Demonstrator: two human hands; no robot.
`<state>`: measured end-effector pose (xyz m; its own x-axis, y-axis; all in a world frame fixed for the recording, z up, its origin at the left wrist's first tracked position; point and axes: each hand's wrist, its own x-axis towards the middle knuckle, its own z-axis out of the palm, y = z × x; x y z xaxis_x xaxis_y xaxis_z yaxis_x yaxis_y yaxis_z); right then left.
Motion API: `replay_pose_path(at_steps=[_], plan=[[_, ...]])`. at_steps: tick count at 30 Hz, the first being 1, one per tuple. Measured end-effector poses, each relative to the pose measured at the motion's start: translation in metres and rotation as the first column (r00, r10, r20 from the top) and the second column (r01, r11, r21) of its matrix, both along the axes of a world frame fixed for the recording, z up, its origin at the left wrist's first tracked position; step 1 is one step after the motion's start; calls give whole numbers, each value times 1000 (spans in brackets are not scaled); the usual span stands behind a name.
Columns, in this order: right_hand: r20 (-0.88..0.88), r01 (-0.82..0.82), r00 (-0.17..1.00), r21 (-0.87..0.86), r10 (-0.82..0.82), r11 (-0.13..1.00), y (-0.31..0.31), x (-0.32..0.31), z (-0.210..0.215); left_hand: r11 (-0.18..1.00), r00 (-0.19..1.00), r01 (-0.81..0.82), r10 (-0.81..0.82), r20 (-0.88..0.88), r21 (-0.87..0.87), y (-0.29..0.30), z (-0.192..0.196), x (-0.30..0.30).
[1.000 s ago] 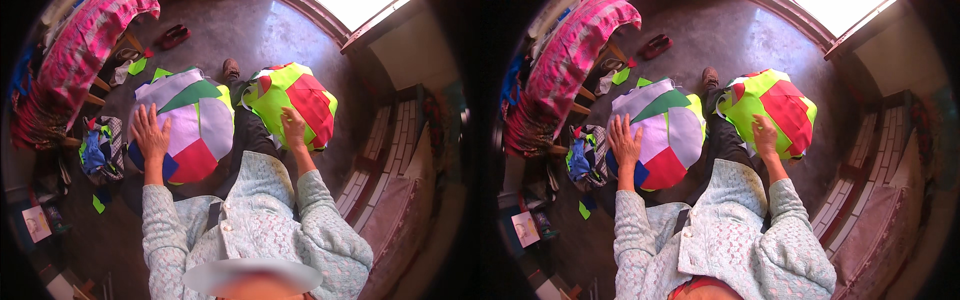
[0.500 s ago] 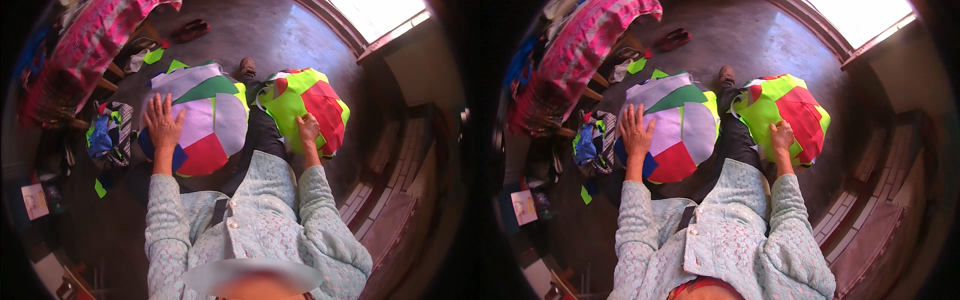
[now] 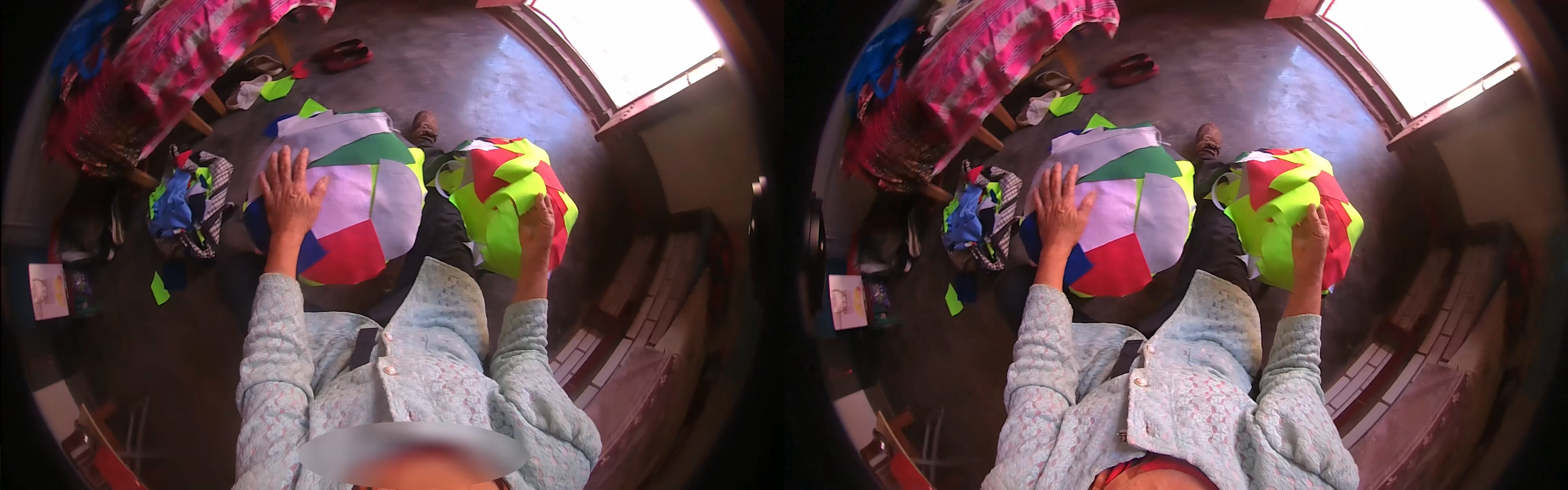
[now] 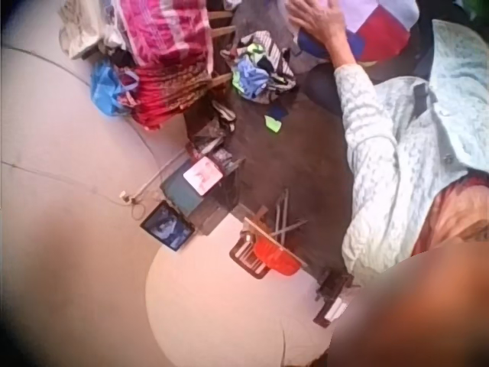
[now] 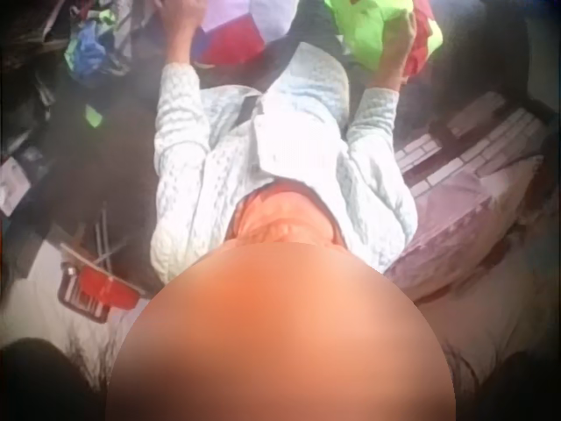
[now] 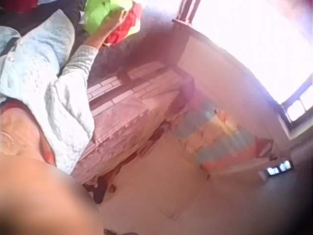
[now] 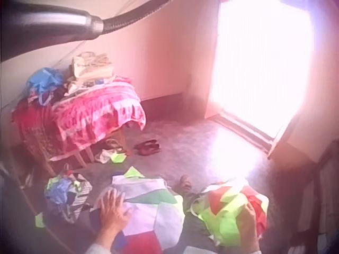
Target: The person sits on the floor and assembles a colorful fabric object by hand, placing and adjusting various colored fabric pieces onto a base structure. The person handles green, red, blue, and white fabric pieces, arranging them to form a patterned surface.
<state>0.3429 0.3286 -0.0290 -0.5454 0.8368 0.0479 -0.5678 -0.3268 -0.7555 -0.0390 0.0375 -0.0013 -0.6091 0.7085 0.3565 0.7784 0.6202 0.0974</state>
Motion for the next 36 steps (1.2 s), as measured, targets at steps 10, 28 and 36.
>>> replay_pose_path(at_steps=[10,28,36], plan=[[-384,-133,916,-20,115,991,-63,-29,68,984,997,74,-72,-19,160,-5,11,0],[308,-500,844,154,440,852,-202,-63,42,726,-451,-476,-685,572,495,8,51,149],[-296,-777,627,-308,721,550,-227,-75,41,741,-369,-331,-671,643,584,-18,85,136]])
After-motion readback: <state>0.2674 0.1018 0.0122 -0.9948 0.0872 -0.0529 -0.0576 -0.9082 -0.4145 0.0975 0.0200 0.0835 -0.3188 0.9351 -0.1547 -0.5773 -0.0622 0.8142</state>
